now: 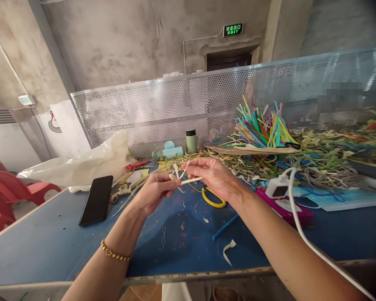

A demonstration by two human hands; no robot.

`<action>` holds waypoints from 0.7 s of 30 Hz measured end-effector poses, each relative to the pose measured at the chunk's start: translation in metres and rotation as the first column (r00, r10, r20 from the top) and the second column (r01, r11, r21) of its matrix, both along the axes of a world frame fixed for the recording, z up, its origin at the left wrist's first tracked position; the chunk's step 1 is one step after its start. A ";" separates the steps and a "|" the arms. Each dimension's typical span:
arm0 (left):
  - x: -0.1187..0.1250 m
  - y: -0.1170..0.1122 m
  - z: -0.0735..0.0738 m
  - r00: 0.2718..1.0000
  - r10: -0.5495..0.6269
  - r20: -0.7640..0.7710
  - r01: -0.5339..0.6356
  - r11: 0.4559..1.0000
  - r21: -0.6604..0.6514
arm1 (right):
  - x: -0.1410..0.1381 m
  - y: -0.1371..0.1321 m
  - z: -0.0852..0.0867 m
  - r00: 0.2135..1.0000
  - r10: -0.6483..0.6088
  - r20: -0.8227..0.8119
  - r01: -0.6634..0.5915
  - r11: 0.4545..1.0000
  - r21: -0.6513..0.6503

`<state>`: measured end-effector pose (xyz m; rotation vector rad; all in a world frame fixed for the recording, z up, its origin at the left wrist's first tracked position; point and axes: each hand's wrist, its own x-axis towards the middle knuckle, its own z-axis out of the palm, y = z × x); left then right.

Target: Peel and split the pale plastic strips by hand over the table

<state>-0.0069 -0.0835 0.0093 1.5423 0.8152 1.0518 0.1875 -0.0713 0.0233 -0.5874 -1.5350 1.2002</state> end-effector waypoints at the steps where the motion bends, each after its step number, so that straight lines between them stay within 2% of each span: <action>1: 0.000 0.000 0.000 1.000 -0.013 -0.004 0.013 1.000 0.004 | 0.000 -0.001 0.000 1.000 0.002 0.008 -0.002 1.000 0.008; 5: 0.001 -0.002 0.000 0.998 -0.034 -0.048 0.036 0.999 0.040 | 0.000 -0.006 0.003 0.996 0.053 0.075 -0.055 0.998 0.038; 7: 0.002 -0.003 0.001 0.996 -0.023 -0.083 0.029 0.997 0.071 | -0.001 -0.008 0.003 0.994 0.040 0.103 -0.045 0.998 0.043; 12: 0.004 -0.003 0.001 0.986 0.023 -0.167 0.000 0.991 0.134 | -0.007 -0.010 0.001 0.976 -0.095 0.194 0.080 0.993 0.083; 17: 0.004 -0.001 -0.002 0.954 0.104 -0.283 -0.062 0.986 0.156 | -0.009 -0.007 -0.005 0.925 -0.233 0.299 0.156 0.953 0.259; 21: 0.004 -0.001 -0.002 0.937 0.149 -0.316 -0.105 0.983 0.150 | -0.008 -0.005 -0.006 0.847 -0.353 0.398 0.207 0.908 0.365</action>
